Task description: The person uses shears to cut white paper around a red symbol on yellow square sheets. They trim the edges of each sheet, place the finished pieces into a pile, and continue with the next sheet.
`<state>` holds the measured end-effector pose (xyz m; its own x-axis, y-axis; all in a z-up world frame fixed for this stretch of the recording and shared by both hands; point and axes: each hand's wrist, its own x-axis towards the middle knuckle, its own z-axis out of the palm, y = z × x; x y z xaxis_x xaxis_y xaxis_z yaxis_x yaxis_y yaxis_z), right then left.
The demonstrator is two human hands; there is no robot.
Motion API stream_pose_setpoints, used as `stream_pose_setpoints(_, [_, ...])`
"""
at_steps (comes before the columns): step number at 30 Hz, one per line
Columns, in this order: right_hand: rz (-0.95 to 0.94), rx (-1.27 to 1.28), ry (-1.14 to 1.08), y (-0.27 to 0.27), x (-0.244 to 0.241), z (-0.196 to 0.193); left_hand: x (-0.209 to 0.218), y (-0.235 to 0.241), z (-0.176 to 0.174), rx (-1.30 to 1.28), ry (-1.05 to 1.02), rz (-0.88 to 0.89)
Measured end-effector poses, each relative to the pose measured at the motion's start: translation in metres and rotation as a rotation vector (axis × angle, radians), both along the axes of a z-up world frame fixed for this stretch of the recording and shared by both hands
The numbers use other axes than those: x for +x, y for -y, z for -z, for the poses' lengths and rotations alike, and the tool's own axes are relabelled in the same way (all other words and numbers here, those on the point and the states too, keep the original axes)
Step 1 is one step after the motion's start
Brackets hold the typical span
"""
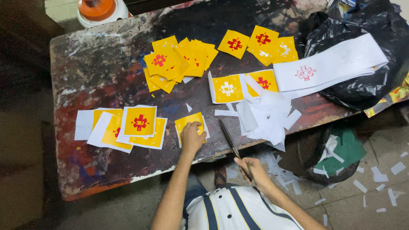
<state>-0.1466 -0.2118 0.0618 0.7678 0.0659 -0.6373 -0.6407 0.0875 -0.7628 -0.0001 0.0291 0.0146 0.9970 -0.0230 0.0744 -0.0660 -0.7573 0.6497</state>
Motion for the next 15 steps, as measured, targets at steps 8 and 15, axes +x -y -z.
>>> stream_pose_setpoints(8, [-0.068, -0.030, -0.019, -0.003, -0.003, -0.004, -0.006, 0.013, 0.007, 0.193, 0.145, -0.054])
stream_pose_setpoints(15, [-0.095, -0.012, -0.041, -0.002, -0.004, -0.006, 0.001, -0.004, 0.018, -0.202, -0.225, -0.160])
